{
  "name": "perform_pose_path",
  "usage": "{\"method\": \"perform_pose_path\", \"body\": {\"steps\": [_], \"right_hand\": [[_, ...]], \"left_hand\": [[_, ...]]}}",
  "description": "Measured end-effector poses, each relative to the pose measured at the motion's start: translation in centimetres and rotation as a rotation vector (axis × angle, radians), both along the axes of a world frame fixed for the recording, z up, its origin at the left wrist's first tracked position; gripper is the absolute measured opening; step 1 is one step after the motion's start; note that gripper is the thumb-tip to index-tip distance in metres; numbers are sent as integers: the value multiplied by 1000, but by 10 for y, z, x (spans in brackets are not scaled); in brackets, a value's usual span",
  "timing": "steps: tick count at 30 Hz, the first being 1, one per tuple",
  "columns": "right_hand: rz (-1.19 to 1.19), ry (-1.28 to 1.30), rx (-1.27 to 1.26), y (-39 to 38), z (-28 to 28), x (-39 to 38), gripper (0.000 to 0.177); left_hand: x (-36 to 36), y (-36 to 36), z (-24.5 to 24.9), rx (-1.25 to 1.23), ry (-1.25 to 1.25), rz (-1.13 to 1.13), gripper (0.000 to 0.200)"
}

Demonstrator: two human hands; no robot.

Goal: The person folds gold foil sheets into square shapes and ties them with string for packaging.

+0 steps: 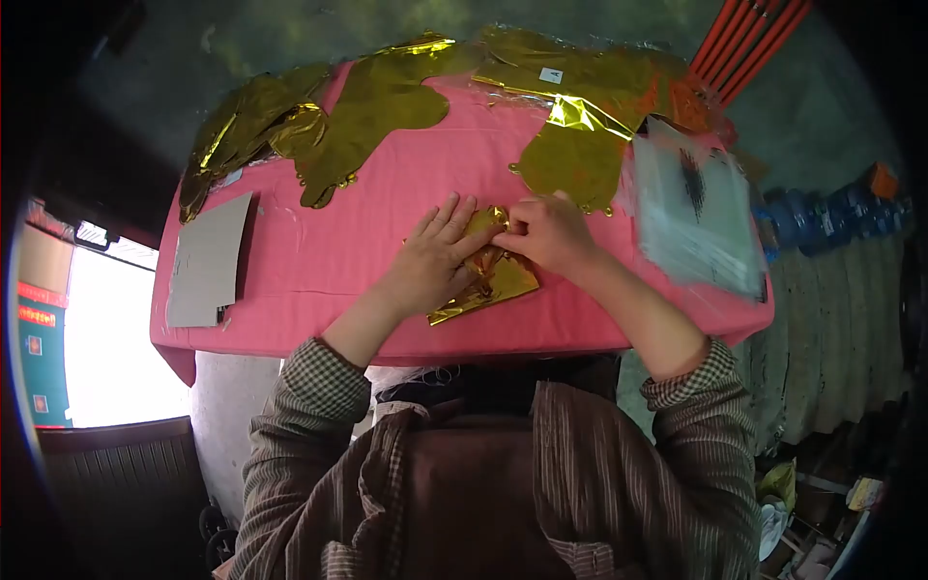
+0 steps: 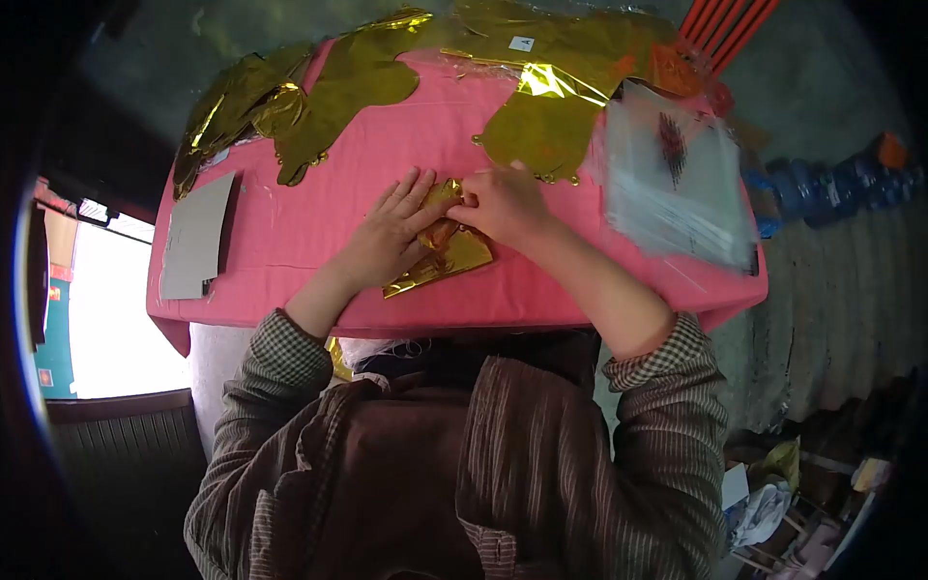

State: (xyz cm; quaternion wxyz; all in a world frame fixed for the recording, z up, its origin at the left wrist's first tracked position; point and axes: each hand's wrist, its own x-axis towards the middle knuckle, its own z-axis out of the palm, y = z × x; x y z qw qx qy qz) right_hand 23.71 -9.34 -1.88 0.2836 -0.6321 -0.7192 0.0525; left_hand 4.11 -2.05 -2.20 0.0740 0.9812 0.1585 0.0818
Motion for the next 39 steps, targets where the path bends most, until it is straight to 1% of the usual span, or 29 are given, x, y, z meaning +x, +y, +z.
{"method": "perform_pose_path", "body": {"steps": [2, 3, 4, 5, 7, 8, 10, 14, 16, 17, 20, 22, 23, 25, 26, 28, 29, 31, 32, 39], "right_hand": [[5, 6, 1, -5, 5, 6, 21], [-55, 137, -55, -9, 10, 10, 18], [-115, 268, -111, -12, 12, 12, 15], [-112, 266, -111, -16, 12, 15, 15], [0, 142, -44, -24, 8, 18, 8], [-2, 140, -45, -25, 6, 17, 8], [-9, 228, 3, -26, 1, 14, 8], [-12, 233, 11, -22, -5, 8, 7], [-80, 384, -18, -20, -8, 4, 9], [-80, 384, -19, -20, -7, 2, 9], [-68, 335, 47, -18, -6, -1, 9], [-37, 278, 145, -16, -7, -2, 8], [-37, 277, 144, -16, -7, -2, 8], [2, 181, 170, -15, -6, -3, 6], [3, 181, 170, -16, -5, -3, 6], [13, 38, 198, -19, -3, -4, 7], [14, 38, 196, -19, -3, -4, 7], [79, -80, 252, -20, -4, -4, 11], [80, -80, 251, -20, -4, -5, 11], [151, -171, 251, -22, -2, -5, 14]], "left_hand": [[0, 0, 0, -10, -18, 0, 58], [0, 0, 1, -11, -21, 5, 58], [1, -2, 3, -36, -10, 8, 62], [1, -2, 4, -61, 1, 9, 66], [1, -2, 4, -73, -15, 8, 66], [1, -2, 4, -84, -30, 6, 65], [1, -2, 5, -87, -36, 1, 65], [0, -2, 4, -90, -42, 0, 64], [0, -1, 4, -92, -40, 2, 65], [0, -1, 4, -95, -39, 0, 65], [0, 0, 2, -23, -36, -7, 59], [0, 0, 2, -20, -32, -6, 59], [0, -1, 2, -16, -28, -7, 58], [0, -1, 5, -35, -21, -10, 61], [0, -1, 5, -54, -14, -13, 64], [0, -1, 4, -49, -16, -12, 64], [0, 0, 3, -43, -16, -15, 64], [0, 1, -1, -22, -30, -16, 61], [0, 2, -2, 0, -44, -17, 58], [0, 0, 2, -30, -85, -13, 58]]}}
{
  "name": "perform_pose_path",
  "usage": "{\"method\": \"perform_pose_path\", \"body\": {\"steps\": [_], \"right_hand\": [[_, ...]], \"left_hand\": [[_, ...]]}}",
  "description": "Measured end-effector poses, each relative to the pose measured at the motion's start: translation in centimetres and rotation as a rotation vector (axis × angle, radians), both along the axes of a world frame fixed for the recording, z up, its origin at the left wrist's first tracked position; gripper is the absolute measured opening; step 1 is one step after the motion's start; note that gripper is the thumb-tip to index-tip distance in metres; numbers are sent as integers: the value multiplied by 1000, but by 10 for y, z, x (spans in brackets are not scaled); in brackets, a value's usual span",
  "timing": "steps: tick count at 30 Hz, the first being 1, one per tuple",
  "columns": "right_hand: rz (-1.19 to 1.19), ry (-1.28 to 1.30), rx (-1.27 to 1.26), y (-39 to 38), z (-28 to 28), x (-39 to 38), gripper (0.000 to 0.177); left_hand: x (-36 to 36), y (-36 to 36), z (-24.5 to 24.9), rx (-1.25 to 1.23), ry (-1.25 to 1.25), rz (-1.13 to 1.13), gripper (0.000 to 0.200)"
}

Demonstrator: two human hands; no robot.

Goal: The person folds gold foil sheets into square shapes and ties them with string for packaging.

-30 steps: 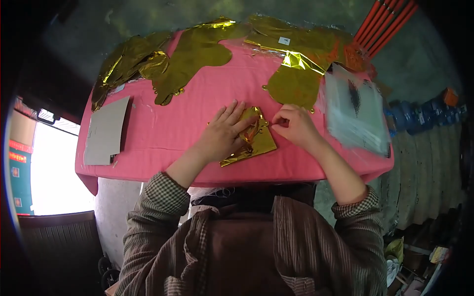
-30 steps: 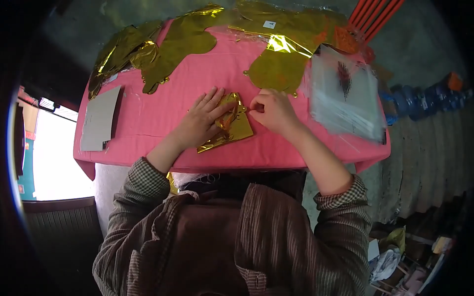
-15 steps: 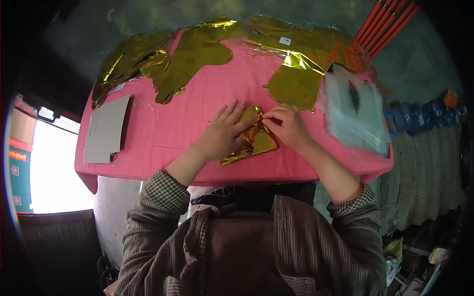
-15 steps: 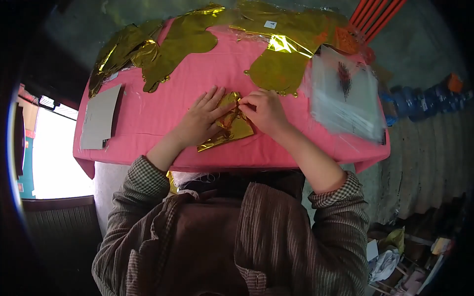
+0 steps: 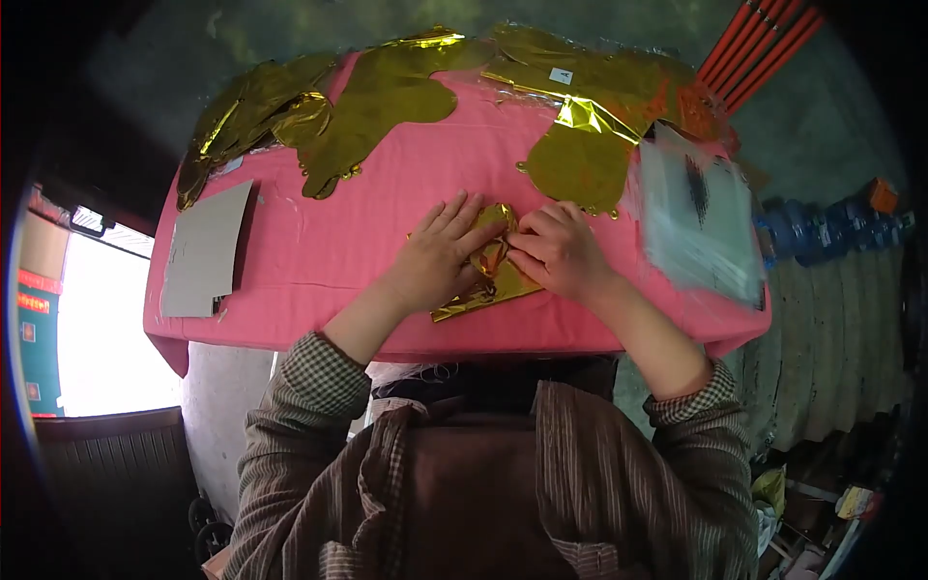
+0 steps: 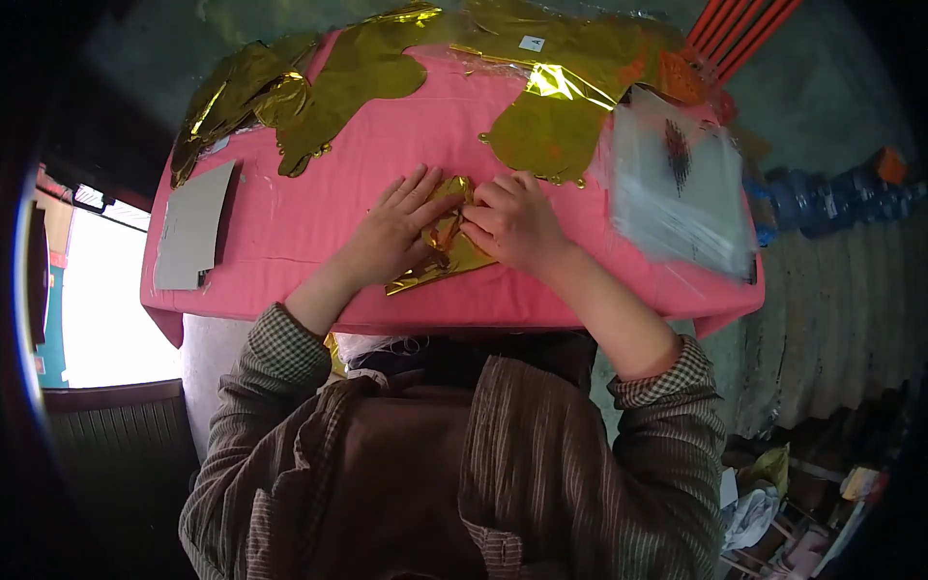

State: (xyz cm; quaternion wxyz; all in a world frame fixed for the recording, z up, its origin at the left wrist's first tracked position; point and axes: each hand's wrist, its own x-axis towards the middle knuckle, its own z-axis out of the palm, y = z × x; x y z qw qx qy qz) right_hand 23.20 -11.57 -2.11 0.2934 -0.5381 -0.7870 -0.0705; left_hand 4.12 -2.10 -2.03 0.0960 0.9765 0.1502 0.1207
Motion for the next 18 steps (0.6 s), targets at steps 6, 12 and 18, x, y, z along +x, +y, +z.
{"method": "perform_pose_path", "body": {"steps": [6, 12, 18], "right_hand": [[20, -15, -43, -2, 3, 3, 15], [54, -50, -73, -3, 3, 7, 16], [48, -17, -160, -10, 7, 9, 20]], "left_hand": [[1, 0, -2, 15, 1, 12, 56], [1, -1, -2, -171, -142, 40, 54], [1, 0, -3, -8, -20, 12, 45]]}}
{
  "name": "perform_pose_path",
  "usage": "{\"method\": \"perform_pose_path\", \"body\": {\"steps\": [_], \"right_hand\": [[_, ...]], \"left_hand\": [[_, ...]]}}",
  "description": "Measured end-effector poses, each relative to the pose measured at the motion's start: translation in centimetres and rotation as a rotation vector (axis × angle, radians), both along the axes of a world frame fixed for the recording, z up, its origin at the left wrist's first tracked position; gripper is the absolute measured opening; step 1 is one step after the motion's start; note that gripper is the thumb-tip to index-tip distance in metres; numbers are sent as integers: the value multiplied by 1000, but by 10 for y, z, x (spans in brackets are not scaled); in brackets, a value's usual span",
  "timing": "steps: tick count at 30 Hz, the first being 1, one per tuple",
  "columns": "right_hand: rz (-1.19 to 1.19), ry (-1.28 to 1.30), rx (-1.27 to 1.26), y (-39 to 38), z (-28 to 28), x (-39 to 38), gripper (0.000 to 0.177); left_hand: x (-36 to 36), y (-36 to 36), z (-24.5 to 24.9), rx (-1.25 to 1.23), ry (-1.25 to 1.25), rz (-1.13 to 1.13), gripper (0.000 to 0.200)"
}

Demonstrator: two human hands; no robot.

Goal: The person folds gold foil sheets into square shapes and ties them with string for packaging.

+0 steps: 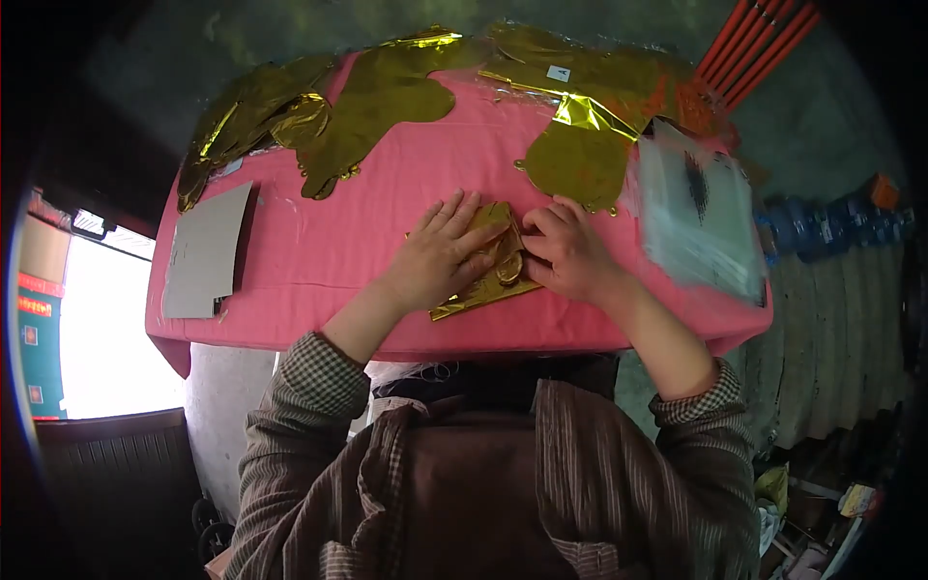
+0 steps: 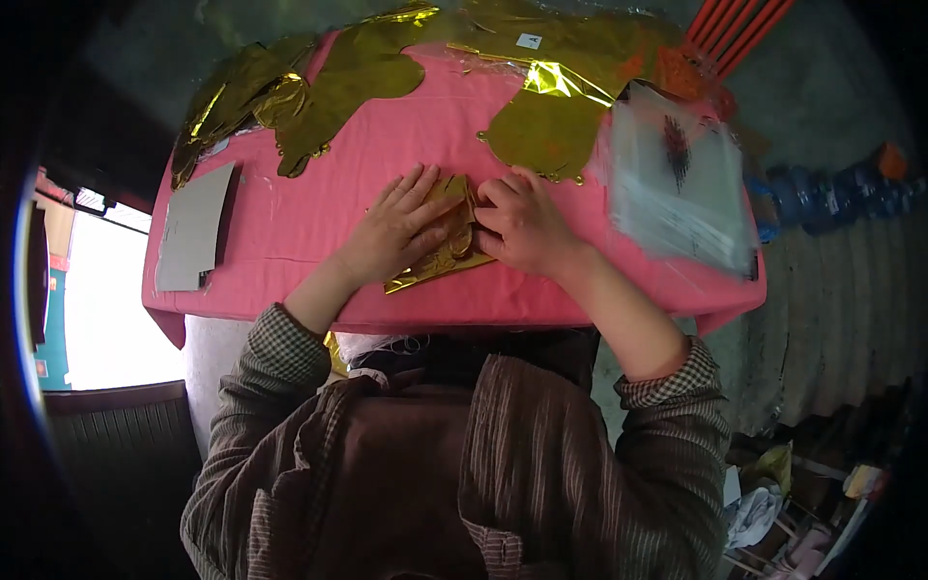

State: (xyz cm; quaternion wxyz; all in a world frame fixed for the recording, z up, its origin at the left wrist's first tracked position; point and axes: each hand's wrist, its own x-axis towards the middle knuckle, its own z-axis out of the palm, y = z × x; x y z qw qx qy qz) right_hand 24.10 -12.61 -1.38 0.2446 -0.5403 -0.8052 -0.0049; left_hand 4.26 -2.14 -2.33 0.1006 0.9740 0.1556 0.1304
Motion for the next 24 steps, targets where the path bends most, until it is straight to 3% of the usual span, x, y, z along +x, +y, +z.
{"method": "perform_pose_path", "body": {"steps": [11, 13, 14, 16, 20, 24], "right_hand": [[5, 103, -125, -7, -4, 9, 26], [-41, 580, -298, -4, -3, 11, 27], [-42, 580, -298, -4, -2, 8, 27], [-45, 245, -29, -4, 4, -5, 32], [39, -38, -77, -11, 1, -11, 44], [18, -149, -88, -19, -1, -13, 48]], "left_hand": [[0, 0, -3, 49, -17, 1, 40], [0, 0, -4, 66, -9, 2, 40], [0, 0, -4, 83, 0, 0, 40], [0, 1, -5, 99, 14, 4, 41], [-1, 2, -7, 125, 16, -3, 44], [0, -2, 3, 65, 52, -5, 48]]}}
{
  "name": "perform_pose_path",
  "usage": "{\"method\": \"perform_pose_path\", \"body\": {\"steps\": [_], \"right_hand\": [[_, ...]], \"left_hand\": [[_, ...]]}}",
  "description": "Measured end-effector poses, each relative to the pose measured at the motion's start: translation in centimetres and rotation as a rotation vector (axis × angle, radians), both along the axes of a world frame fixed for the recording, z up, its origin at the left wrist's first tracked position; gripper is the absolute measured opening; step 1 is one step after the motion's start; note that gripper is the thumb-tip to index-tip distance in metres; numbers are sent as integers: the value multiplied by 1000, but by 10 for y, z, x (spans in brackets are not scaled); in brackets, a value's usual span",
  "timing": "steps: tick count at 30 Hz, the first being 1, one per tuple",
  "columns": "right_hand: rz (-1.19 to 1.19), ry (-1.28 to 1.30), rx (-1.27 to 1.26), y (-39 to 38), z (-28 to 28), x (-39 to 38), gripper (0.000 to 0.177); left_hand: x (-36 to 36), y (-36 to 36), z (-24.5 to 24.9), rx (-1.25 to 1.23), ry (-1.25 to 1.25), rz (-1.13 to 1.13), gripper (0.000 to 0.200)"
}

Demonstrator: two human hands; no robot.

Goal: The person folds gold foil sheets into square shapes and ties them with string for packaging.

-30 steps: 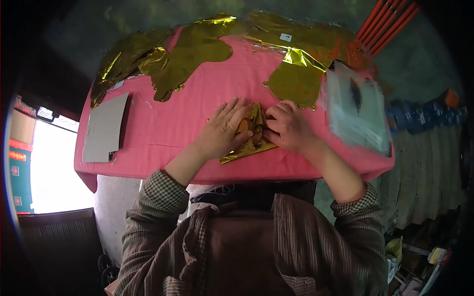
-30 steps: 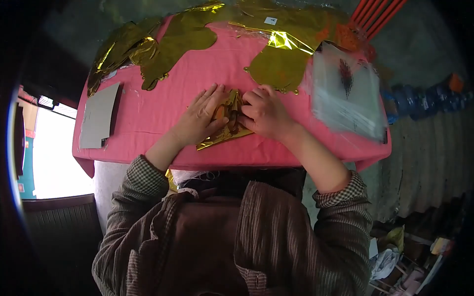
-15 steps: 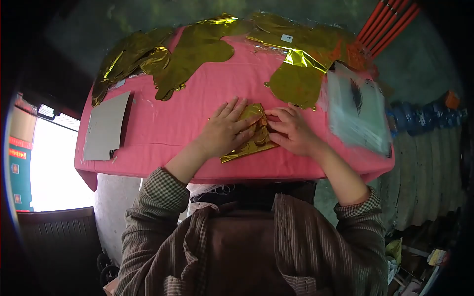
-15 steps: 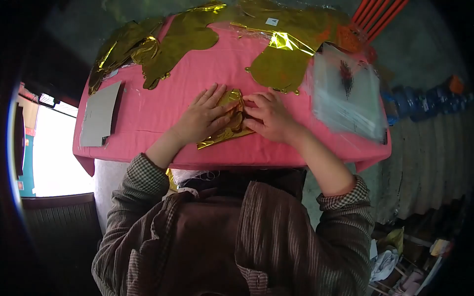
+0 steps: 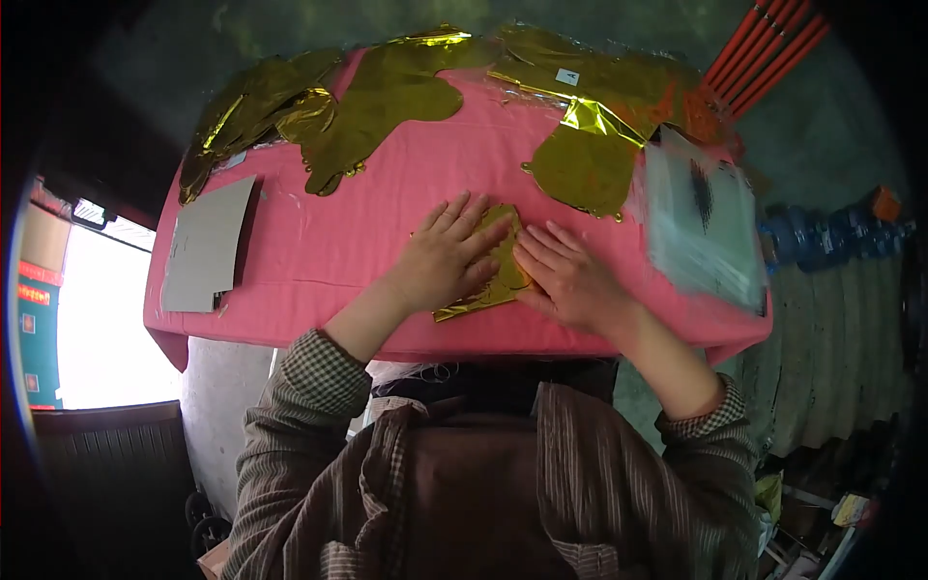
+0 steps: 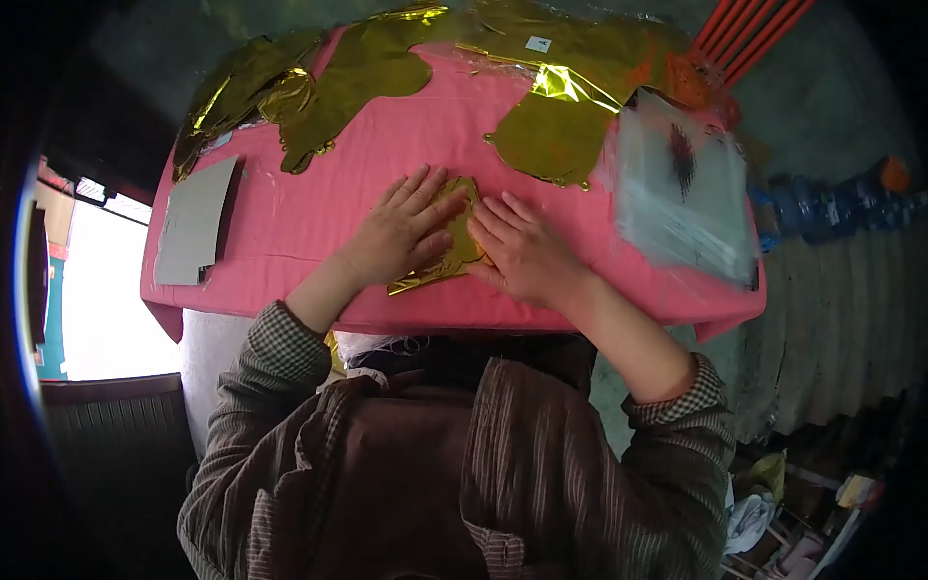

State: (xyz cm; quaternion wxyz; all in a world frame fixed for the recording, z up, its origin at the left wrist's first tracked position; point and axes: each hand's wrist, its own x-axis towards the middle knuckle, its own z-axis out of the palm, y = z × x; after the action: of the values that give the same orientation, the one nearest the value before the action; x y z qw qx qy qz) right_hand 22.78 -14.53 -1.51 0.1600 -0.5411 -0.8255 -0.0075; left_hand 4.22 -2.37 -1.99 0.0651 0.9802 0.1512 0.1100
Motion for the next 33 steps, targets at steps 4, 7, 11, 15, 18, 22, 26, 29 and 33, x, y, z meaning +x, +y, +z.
{"method": "perform_pose_path", "body": {"steps": [4, 7, 11, 15, 18, 22, 26, 29, 33], "right_hand": [[0, -28, -18, -3, 5, 0, 49], [6, 67, -111, -2, 9, 7, 46], [-45, 445, -355, 9, 14, 29, 40], [-88, 362, -150, 19, 5, 3, 43], [-140, 71, -127, 23, -3, -15, 58], [-176, -71, -174, 18, -11, -16, 67], [-215, -150, -218, 18, -8, -17, 72], [-212, -168, -218, 19, -10, -16, 72], [-216, -122, -238, 20, -8, -18, 71]], "left_hand": [[0, -1, -1, -28, -5, 29, 53], [1, 0, -1, 15, 14, 21, 55], [0, 0, -1, 26, 6, 21, 54], [1, 0, -2, 19, 6, 15, 54], [0, 1, -3, 42, 19, 18, 54], [1, 0, -4, 39, 26, 20, 55], [2, -3, 0, -79, -22, 55, 61], [0, -4, 4, -203, -89, 75, 65], [-8, 6, 2, -353, -191, 69, 63]]}}
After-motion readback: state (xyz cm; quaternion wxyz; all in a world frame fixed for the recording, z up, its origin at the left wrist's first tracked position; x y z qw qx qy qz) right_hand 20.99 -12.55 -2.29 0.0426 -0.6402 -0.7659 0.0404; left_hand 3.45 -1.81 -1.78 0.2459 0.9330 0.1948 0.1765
